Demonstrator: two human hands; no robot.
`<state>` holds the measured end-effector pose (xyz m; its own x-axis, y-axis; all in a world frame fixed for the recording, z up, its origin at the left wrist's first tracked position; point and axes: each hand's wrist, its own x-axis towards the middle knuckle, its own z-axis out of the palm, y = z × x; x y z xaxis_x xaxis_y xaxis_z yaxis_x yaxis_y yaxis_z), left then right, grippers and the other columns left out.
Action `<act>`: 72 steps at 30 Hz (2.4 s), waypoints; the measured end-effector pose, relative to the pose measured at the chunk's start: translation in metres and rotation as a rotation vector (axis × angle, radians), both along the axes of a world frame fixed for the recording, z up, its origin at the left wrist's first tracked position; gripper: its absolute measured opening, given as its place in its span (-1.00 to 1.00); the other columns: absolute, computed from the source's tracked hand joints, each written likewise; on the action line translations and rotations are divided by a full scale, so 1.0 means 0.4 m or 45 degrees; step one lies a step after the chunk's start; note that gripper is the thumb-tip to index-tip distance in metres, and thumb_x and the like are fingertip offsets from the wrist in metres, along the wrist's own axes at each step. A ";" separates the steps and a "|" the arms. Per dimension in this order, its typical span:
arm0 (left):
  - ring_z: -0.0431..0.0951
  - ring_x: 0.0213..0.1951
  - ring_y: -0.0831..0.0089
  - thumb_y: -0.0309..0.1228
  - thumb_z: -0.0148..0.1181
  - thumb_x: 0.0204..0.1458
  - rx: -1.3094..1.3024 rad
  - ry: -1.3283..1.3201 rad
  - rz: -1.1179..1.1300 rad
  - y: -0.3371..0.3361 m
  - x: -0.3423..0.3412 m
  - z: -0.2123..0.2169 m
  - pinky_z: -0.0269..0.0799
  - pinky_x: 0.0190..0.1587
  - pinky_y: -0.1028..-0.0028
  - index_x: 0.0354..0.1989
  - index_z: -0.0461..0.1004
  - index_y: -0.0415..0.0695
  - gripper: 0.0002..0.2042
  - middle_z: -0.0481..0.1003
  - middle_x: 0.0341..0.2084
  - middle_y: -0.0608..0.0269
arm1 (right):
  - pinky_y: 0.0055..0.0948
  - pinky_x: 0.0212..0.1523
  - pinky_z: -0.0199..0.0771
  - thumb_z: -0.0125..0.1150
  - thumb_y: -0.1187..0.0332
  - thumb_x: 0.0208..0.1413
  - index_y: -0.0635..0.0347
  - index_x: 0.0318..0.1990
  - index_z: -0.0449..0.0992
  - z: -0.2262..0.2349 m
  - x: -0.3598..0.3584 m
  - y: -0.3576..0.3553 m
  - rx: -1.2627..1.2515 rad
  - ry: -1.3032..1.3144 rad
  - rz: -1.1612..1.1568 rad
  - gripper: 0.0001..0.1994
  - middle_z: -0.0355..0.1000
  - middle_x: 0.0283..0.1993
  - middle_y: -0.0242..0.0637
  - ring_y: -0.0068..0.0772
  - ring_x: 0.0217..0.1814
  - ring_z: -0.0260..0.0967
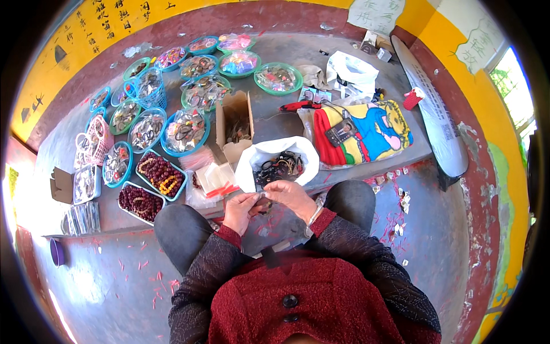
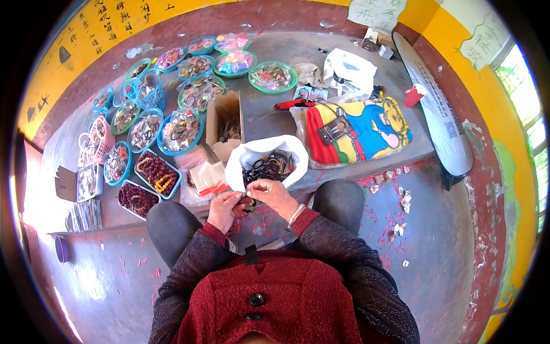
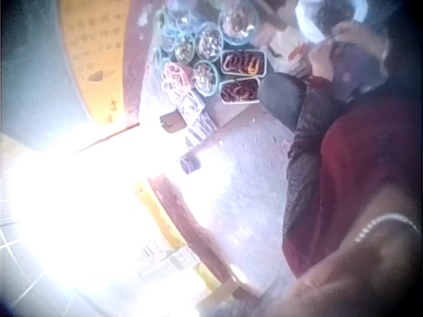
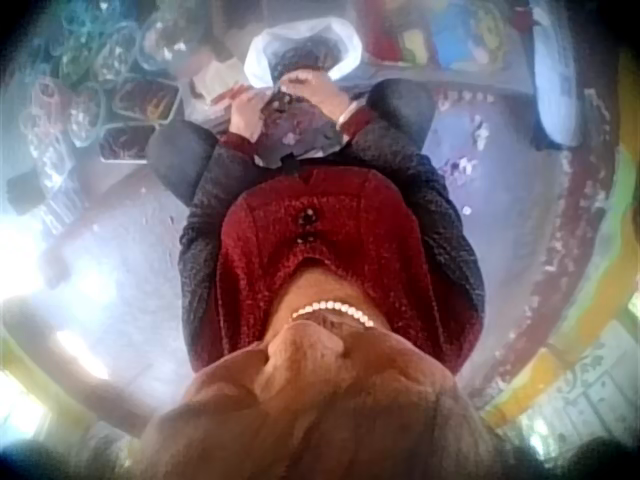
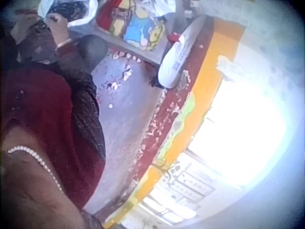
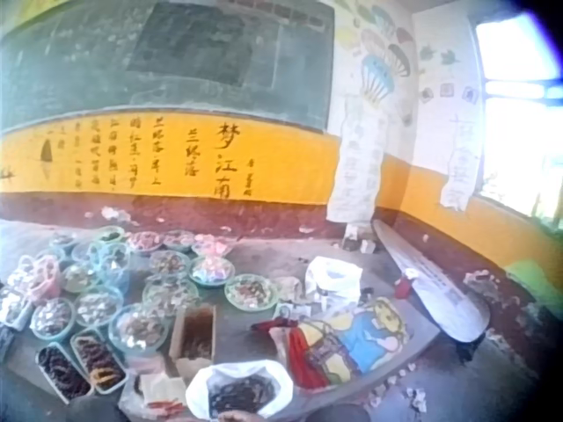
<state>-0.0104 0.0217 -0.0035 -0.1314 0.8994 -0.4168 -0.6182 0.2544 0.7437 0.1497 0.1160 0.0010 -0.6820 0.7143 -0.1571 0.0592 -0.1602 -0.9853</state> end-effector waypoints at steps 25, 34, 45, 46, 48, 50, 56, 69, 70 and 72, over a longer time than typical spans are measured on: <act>0.51 -0.46 0.56 -0.52 0.10 0.00 0.186 0.335 -0.195 -0.004 -0.007 -0.004 0.40 -0.48 0.67 -0.16 0.44 -0.30 -0.78 0.53 -0.34 0.17 | -0.54 -0.41 0.36 0.17 0.40 -0.03 0.27 -0.38 0.53 0.065 0.006 -0.020 0.600 -0.183 0.022 -0.87 0.42 -0.48 -0.30 -0.49 -0.43 0.38; 0.46 -0.48 0.65 -0.48 0.17 -0.03 0.095 0.956 -0.369 -0.011 -0.002 0.017 0.38 -0.39 0.67 -0.30 0.54 -0.30 -0.84 0.54 -0.51 0.29 | -0.42 -0.41 0.37 0.19 0.41 -0.09 0.23 -0.44 0.52 0.058 0.002 -0.032 0.907 -0.116 0.093 -0.91 0.39 -0.52 -0.25 -0.27 -0.42 0.38; 0.54 -0.39 0.48 -0.60 0.07 0.00 0.051 0.579 -0.367 -0.007 -0.013 0.076 0.46 -0.26 0.59 -0.32 0.50 -0.40 -0.87 0.54 -0.42 0.09 | -0.58 -0.47 0.38 0.18 0.48 -0.03 0.34 -0.39 0.53 0.049 0.013 -0.012 0.531 -0.092 0.012 -0.90 0.44 -0.47 -0.32 -0.56 -0.48 0.38; 0.54 -0.40 0.48 -0.60 0.07 -0.01 0.053 0.581 -0.358 -0.009 -0.016 0.070 0.46 -0.27 0.59 -0.33 0.50 -0.40 -0.87 0.54 -0.42 0.10 | -0.59 -0.47 0.38 0.19 0.48 -0.03 0.34 -0.39 0.54 0.048 0.015 -0.011 0.527 -0.080 -0.010 -0.90 0.44 -0.47 -0.33 -0.58 -0.49 0.38; 0.33 -0.65 0.67 -0.57 0.10 -0.02 0.028 0.586 -0.277 -0.008 -0.009 0.067 0.20 -0.58 0.67 -0.38 0.53 -0.31 -0.90 0.51 -0.59 0.27 | -0.60 -0.43 0.36 0.20 0.44 -0.05 0.31 -0.38 0.54 0.053 0.017 -0.008 0.313 -0.089 -0.037 -0.88 0.46 -0.48 -0.32 -0.62 -0.47 0.37; 0.23 -0.77 0.75 -0.55 0.11 -0.03 0.004 0.555 -0.235 -0.009 -0.011 0.057 0.07 -0.74 0.72 -0.40 0.54 -0.26 -0.91 0.49 -0.68 0.34 | -0.62 -0.38 0.36 0.21 0.41 -0.04 0.31 -0.36 0.54 0.045 0.021 -0.001 0.080 -0.076 -0.040 -0.86 0.48 -0.46 -0.36 -0.67 -0.42 0.36; 0.45 -0.57 0.69 -0.53 0.08 0.02 0.074 0.116 -0.230 -0.012 -0.021 0.053 0.25 -0.64 0.75 -0.27 0.48 -0.26 -0.87 0.54 -0.43 0.18 | -0.67 -0.36 0.31 0.20 0.42 -0.01 0.32 -0.33 0.54 0.060 0.023 0.001 -0.270 0.107 -0.151 -0.86 0.45 -0.46 -0.42 -0.68 -0.42 0.31; 0.34 -0.60 0.71 -0.48 0.13 0.00 -0.028 0.095 -0.213 -0.009 0.029 0.016 0.24 -0.65 0.70 -0.27 0.48 -0.23 -0.86 0.47 -0.50 0.38 | -0.68 -0.42 0.27 0.20 0.32 0.02 0.25 -0.30 0.52 0.069 0.027 0.004 -0.505 0.261 -0.376 -0.82 0.43 -0.45 -0.46 -0.68 -0.47 0.30; 0.34 -0.61 0.71 -0.48 0.13 0.00 -0.035 0.094 -0.204 -0.010 0.029 0.021 0.24 -0.65 0.70 -0.27 0.48 -0.23 -0.86 0.45 -0.52 0.40 | -0.67 -0.42 0.27 0.20 0.31 0.02 0.24 -0.29 0.52 0.079 0.026 0.001 -0.505 0.262 -0.385 -0.81 0.43 -0.46 -0.46 -0.68 -0.46 0.30; 0.33 -0.62 0.70 -0.47 0.13 0.00 -0.049 0.091 -0.186 -0.012 0.028 0.036 0.24 -0.65 0.69 -0.28 0.48 -0.22 -0.87 0.43 -0.55 0.42 | -0.66 -0.41 0.28 0.20 0.29 0.02 0.24 -0.29 0.51 0.113 0.021 -0.006 -0.505 0.266 -0.404 -0.80 0.42 -0.46 -0.46 -0.67 -0.45 0.31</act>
<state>0.0007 0.0170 0.0109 -0.0311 0.8946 -0.4459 -0.5186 0.3669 0.7723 0.1582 0.1138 0.0461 -0.4881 0.8035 -0.3407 -0.2428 -0.4999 -0.8313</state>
